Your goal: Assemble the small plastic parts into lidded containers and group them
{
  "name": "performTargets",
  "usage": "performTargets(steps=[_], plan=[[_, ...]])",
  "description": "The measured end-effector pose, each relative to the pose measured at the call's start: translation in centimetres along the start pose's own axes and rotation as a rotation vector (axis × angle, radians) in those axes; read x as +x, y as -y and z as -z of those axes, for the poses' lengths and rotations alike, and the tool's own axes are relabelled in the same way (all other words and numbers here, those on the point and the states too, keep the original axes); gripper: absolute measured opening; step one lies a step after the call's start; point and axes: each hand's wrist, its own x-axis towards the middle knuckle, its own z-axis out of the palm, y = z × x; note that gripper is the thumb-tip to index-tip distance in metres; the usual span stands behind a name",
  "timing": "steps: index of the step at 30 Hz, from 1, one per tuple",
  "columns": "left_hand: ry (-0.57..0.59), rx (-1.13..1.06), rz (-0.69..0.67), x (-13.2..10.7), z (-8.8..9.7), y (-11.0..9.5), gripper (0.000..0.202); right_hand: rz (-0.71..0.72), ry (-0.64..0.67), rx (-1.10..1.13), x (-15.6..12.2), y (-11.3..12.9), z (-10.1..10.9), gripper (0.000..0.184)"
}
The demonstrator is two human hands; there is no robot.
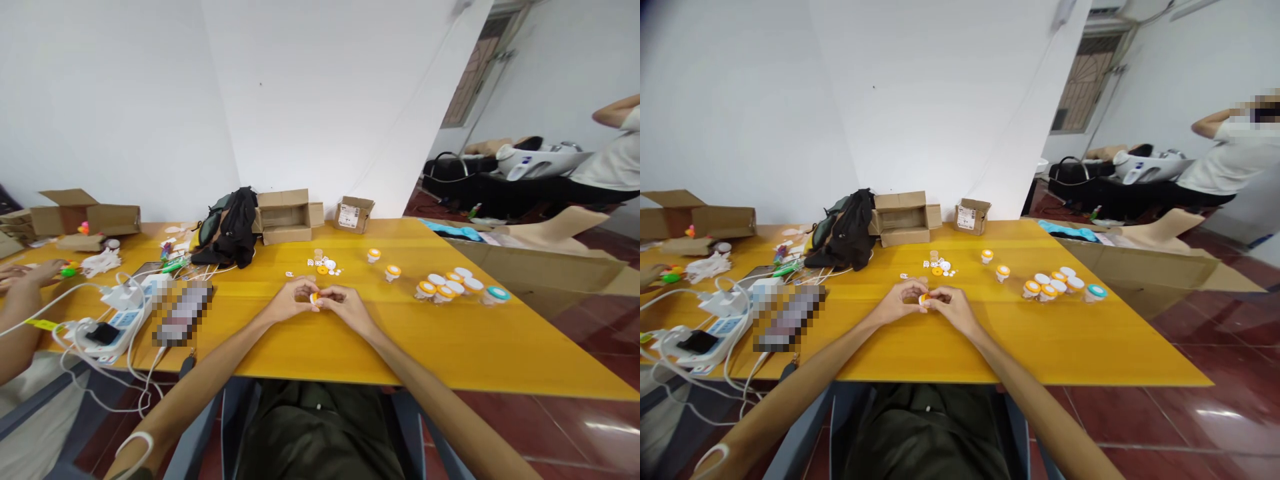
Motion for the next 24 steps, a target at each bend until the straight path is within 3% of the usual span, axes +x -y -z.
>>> performTargets(steps=[5,9,16,24], plan=[[0.049,0.247,-0.106,-0.3,0.0,-0.3,0.027,0.130,-0.007,-0.215,-0.2,0.5,-0.4,0.018],[0.120,0.370,-0.131,-0.1,1.3,-0.9,0.015,0.186,0.004,-0.285,-0.3,1.0,-0.5,0.018],[0.243,0.343,-0.059,0.2,3.7,-0.9,0.022,0.285,-0.044,-0.542,-0.3,-0.1,0.3,0.017],[0.221,0.300,0.010,0.1,4.1,-1.4,0.031,0.415,0.071,-0.789,-0.4,-0.3,0.0,0.019]])
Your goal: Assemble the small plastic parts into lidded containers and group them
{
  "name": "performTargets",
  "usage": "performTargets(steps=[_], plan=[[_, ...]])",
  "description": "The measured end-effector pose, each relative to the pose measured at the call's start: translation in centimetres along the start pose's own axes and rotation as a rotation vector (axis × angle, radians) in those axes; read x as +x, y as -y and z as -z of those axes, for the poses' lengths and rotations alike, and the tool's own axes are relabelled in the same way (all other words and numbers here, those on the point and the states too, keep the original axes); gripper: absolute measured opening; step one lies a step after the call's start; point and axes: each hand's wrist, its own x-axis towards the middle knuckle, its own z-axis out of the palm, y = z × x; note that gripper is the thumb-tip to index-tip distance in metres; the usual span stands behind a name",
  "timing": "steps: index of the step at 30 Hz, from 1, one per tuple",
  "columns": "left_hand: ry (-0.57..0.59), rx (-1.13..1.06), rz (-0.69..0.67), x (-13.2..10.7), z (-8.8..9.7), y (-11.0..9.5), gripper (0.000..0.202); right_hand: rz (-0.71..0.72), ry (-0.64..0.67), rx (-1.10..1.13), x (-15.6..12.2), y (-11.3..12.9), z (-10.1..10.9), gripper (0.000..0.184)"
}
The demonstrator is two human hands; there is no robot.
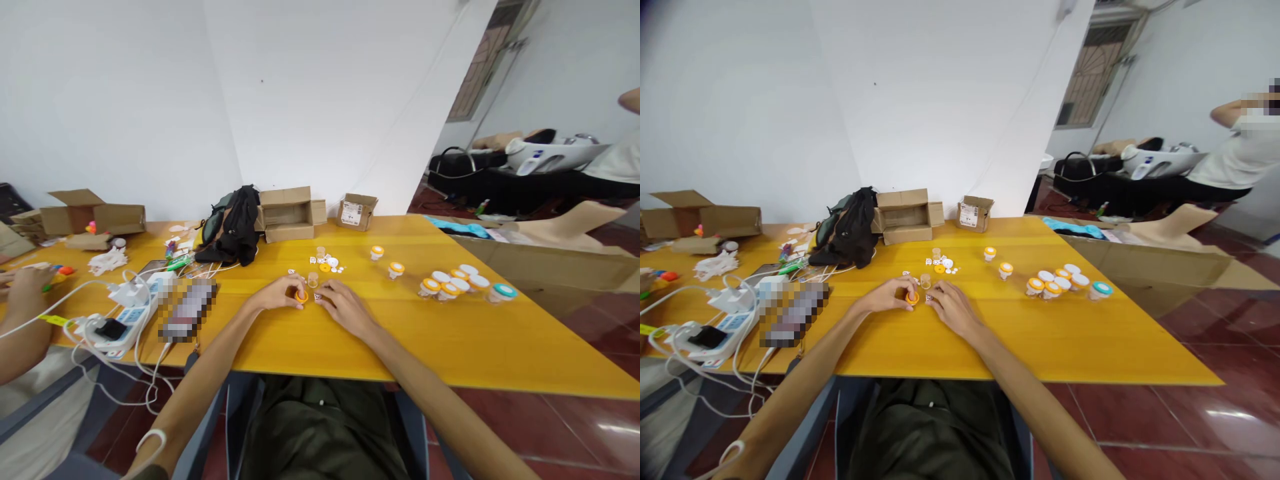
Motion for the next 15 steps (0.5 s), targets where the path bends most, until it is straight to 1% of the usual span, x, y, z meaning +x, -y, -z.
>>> performTargets(steps=[6,9,11,13,15], plan=[[0.021,-0.043,0.046,-0.2,0.4,-0.4,0.032,0.061,-0.007,-0.104,0.1,0.0,-0.1,0.021],[-0.011,-0.012,0.049,-0.3,0.8,-0.3,0.031,0.079,-0.009,-0.174,0.0,0.0,-0.3,0.022],[-0.085,0.018,0.044,-0.2,1.1,-0.2,0.026,0.080,-0.017,-0.204,-0.1,0.0,-0.4,0.024],[-0.198,0.074,0.037,0.0,1.2,0.2,0.019,0.071,-0.027,-0.206,-0.1,-0.1,-0.5,0.026],[-0.319,0.187,0.027,0.3,1.1,0.6,0.016,0.042,-0.039,-0.188,0.0,-0.2,-0.7,0.027]])
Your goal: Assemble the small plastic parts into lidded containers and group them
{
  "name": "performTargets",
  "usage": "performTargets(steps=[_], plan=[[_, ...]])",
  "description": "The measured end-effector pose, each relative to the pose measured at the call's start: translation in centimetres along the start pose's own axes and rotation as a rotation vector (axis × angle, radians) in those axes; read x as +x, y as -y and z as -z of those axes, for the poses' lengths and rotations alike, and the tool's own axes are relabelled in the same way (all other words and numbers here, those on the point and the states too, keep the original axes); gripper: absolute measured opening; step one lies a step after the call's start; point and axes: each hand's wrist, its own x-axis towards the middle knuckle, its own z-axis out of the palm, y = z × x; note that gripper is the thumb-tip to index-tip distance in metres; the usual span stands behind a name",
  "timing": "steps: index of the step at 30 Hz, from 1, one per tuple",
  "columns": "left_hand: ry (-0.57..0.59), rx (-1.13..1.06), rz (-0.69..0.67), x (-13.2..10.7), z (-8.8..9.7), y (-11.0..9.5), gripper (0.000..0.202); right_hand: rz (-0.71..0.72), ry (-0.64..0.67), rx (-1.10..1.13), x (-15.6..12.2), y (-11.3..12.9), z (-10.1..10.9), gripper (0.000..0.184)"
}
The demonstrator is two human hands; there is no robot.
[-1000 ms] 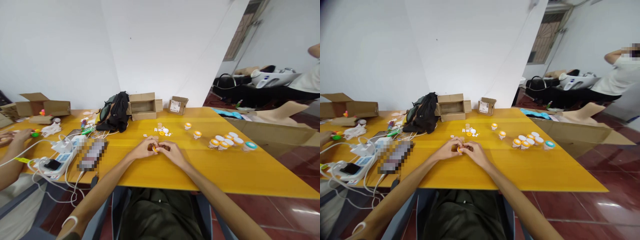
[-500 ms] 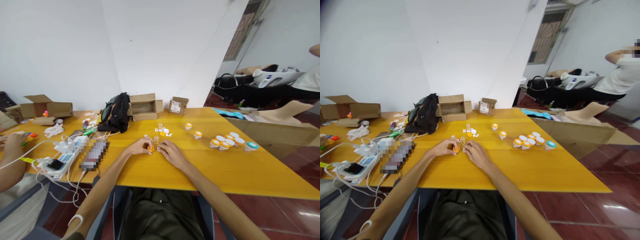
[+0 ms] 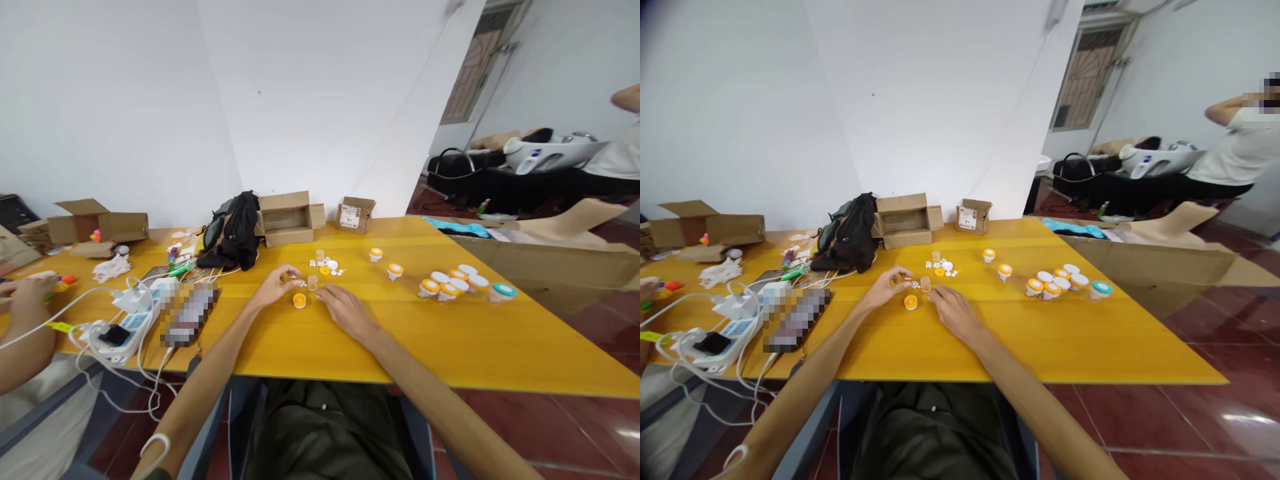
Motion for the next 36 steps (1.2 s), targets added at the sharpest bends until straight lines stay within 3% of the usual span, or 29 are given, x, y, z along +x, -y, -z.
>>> performTargets(steps=[2,5,10,14,21,28,36], plan=[[-0.073,0.146,-0.021,0.1,-0.4,0.4,0.021,-0.046,-0.011,0.024,0.1,-0.1,-0.2,0.028],[-0.059,0.311,-0.019,0.2,-1.1,0.8,0.029,-0.105,-0.024,0.065,0.2,-0.3,-0.3,0.029],[-0.045,0.346,0.007,0.7,-1.7,0.9,0.016,-0.133,-0.039,0.192,0.4,-0.4,-0.2,0.027],[-0.144,0.194,0.026,0.9,-1.4,0.5,0.003,-0.193,-0.078,0.408,0.7,-0.4,0.0,0.022],[-0.295,-0.241,0.112,0.8,-1.6,-0.3,0.023,-0.365,-0.182,0.846,3.3,-0.3,0.7,0.022],[-0.294,-0.359,0.114,0.4,-2.5,-1.2,0.027,-0.296,-0.272,0.624,6.5,0.3,0.5,0.020],[-0.345,-0.211,0.093,0.3,-3.3,-1.3,0.011,-0.218,-0.378,0.422,5.5,0.8,-0.8,0.026]])
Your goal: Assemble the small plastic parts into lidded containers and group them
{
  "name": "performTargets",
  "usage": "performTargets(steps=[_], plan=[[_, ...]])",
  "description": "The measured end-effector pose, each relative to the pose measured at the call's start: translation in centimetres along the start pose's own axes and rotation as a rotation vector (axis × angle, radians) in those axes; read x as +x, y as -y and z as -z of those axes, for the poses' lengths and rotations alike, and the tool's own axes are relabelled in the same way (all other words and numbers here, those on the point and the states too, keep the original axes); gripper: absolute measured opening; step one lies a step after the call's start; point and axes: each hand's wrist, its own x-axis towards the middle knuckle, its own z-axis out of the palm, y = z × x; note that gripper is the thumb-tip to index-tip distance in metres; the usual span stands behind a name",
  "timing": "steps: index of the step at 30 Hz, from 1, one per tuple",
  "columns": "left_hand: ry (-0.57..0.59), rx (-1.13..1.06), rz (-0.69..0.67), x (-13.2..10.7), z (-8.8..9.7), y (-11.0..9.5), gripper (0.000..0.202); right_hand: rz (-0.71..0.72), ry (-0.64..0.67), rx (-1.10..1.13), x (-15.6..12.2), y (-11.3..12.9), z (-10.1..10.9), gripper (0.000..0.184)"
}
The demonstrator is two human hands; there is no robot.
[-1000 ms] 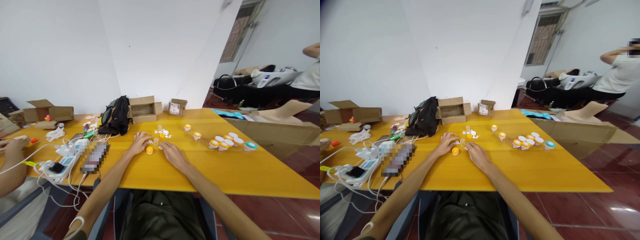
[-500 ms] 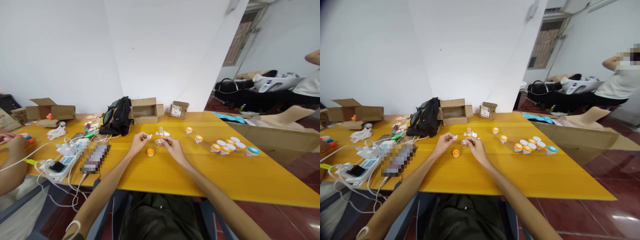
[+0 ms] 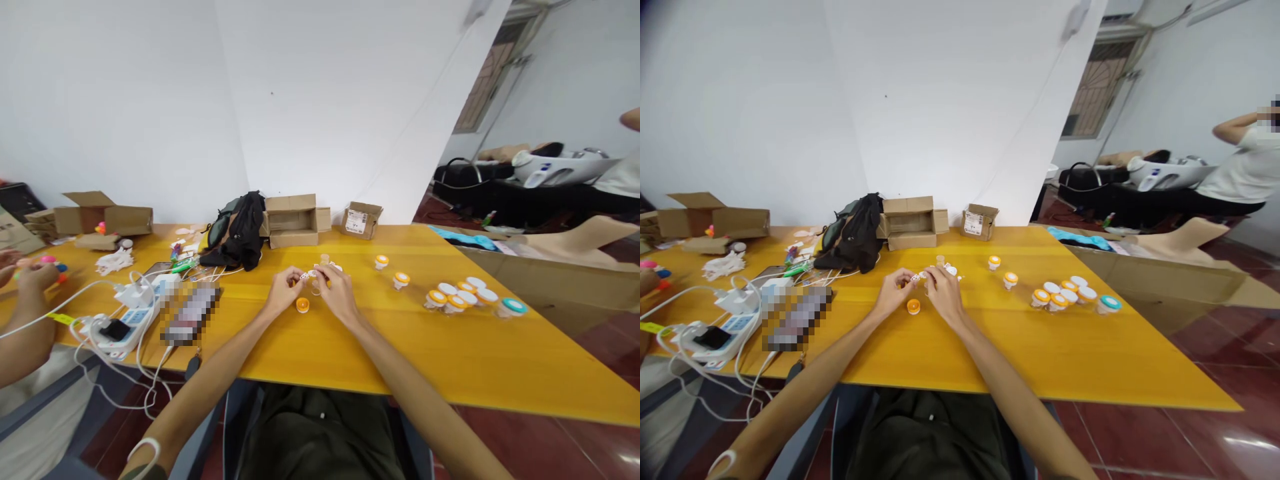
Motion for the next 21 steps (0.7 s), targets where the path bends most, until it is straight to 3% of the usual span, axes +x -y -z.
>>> performTargets(steps=[14,21], plan=[[-0.020,0.067,-0.027,-0.23,-0.52,0.23,0.012,0.056,0.019,-0.162,-0.66,0.43,-0.27,0.026],[-0.032,0.088,-0.048,-0.20,-0.71,0.45,0.014,0.129,-0.018,-0.136,-0.84,0.60,-0.53,0.023]])
